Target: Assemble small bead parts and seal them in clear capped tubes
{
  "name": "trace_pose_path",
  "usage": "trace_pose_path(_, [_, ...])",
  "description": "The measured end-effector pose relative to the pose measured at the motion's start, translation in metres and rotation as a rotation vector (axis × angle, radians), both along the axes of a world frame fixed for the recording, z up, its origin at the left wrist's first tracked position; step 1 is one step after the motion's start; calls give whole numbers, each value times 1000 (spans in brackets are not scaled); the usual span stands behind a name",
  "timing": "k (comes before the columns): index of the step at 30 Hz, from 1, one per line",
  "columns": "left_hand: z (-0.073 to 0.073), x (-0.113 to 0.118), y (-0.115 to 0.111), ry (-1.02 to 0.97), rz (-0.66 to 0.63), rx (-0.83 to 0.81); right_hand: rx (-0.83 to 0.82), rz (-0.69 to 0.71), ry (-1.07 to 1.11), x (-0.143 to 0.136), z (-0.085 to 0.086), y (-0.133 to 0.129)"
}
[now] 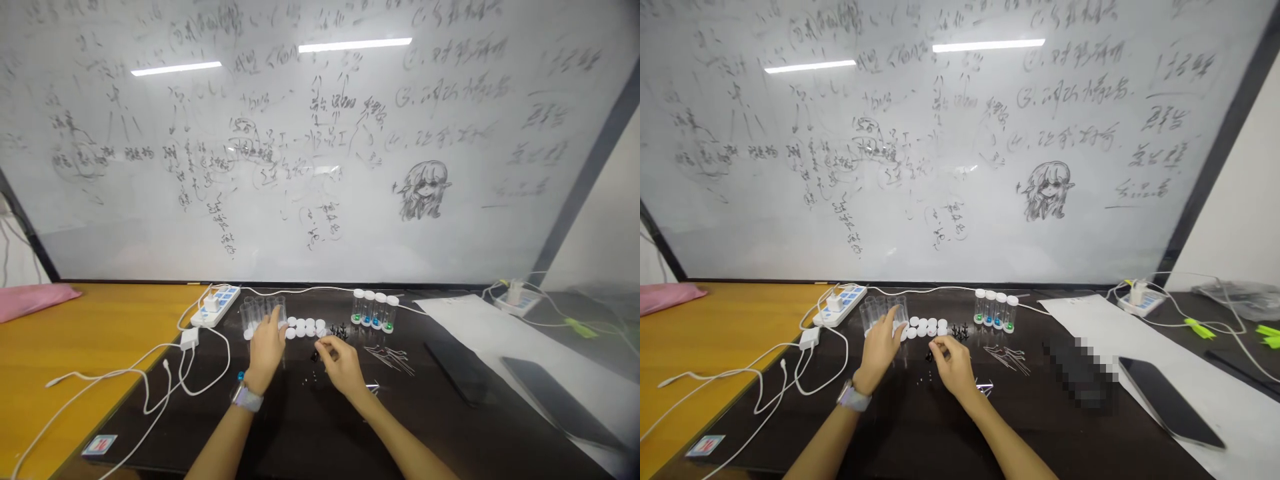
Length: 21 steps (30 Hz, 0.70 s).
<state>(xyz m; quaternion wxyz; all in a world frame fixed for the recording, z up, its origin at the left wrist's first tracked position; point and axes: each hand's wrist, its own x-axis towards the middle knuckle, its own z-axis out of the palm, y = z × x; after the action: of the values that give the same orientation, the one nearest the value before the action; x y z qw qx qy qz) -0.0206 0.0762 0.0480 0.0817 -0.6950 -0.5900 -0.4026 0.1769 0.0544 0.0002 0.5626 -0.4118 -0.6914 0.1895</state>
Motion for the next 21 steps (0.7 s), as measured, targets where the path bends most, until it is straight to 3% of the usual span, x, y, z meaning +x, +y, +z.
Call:
trace_pose_path(5, [12, 1, 12, 202, 59, 18, -15, 19, 23, 1, 1, 0])
trace_pose_path(9, [13, 3, 2, 142, -1, 103, -65, 75, 177, 1, 4, 1])
trace_pose_path(13, [12, 3, -17, 36, -96, -1, -113, 147, 362, -1, 6, 1])
trace_pose_path(17, [2, 5, -27, -112, -144, -80, -139, 212, 485, -3, 9, 0])
trace_pose_path(21, [-20, 6, -24, -154, -238, -172, -123, 233, 530, -2, 11, -1])
